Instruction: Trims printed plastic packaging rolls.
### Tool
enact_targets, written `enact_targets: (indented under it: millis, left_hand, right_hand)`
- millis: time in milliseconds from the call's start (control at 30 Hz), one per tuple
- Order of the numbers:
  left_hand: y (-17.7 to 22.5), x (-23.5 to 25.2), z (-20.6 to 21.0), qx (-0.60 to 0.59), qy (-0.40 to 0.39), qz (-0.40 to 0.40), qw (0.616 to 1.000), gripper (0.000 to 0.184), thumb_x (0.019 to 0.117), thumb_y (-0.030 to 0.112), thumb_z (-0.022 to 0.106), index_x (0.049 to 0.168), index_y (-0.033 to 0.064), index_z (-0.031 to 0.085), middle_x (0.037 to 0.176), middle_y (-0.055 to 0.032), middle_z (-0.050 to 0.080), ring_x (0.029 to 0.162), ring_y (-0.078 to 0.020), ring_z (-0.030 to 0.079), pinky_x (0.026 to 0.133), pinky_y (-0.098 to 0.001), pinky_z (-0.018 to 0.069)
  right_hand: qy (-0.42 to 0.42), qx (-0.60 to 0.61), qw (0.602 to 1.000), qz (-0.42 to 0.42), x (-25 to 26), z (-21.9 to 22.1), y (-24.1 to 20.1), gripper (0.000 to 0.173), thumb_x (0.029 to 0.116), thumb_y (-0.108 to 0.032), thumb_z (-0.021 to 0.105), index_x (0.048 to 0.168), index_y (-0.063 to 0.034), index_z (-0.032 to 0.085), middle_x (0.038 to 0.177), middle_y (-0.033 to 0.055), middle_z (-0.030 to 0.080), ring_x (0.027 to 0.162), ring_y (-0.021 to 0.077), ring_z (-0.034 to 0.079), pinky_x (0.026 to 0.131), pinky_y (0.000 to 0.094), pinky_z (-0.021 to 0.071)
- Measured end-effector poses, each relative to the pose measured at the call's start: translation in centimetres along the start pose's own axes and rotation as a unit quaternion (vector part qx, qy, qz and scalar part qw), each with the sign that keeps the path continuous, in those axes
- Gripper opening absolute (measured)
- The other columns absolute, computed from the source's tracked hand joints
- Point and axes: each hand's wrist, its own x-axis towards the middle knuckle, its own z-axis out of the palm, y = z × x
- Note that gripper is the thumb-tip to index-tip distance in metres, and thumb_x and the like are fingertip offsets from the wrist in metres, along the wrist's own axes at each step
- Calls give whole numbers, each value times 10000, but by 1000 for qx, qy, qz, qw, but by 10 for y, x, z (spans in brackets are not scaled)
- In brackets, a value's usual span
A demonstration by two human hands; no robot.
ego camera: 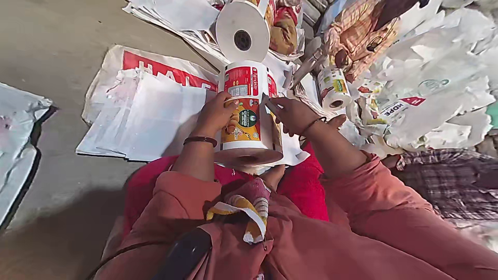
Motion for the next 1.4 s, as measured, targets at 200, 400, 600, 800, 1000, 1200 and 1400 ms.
enact_targets:
  millis: [200,400,600,800,1000,1200,1400]
  left_hand:
    - [-2,-3,1,-14,-12,11,1000,500,1093,446,427,1489,149,500,1423,-187,582,1320,-372,557,1080,-643,407]
    - [-4,-10,2,-38,4,28,999,451,1113,387,375,1389,98,583,1362,-200,611,1292,-351,570,1075,-620,409]
    - [6,-22,0,-46,7,32,998,428,1085,403,474,1322,75,614,1256,-192,649,1136,-320,640,981,-582,476]
    - [17,-30,14,108,-79,312,941,879,762,558,813,1494,165,526,1634,-231,322,1540,-479,174,1212,-684,159]
    - [15,-26,37,190,-46,315,929,590,939,630,582,1307,175,654,1608,-118,415,1550,-379,238,1207,-676,187]
    - [14,-19,32,186,-24,327,926,520,1018,587,449,1203,160,681,1575,-105,457,1540,-369,265,1223,-623,228]
    - [9,-13,34,182,-25,374,909,525,1025,605,403,1202,220,713,1565,-130,465,1534,-395,270,1220,-650,208]
  right_hand:
    - [-36,-17,999,5,-47,16,-2,477,1111,-156,413,1587,-175,387,978,150,677,547,209,607,525,394,554]
    - [-65,-107,991,-45,-109,32,6,480,1101,-127,429,1579,-166,408,976,148,713,782,293,702,754,510,583]
    - [-161,-2,985,-69,-159,49,29,392,1096,-182,478,1477,-223,559,822,70,668,537,124,555,524,318,506]
    - [21,374,925,-68,-136,56,84,475,1095,-153,385,1568,-199,402,898,66,678,473,88,544,411,228,484]
    - [97,583,805,-47,-106,88,106,423,1107,-194,316,1515,-171,427,964,69,670,465,63,502,402,189,444]
    - [91,621,776,-58,-80,102,112,397,1114,-195,333,1494,-162,444,984,83,674,470,68,512,408,192,454]
    - [73,649,752,-84,-59,110,118,394,1099,-192,341,1475,-170,456,971,76,666,468,67,512,405,193,459]
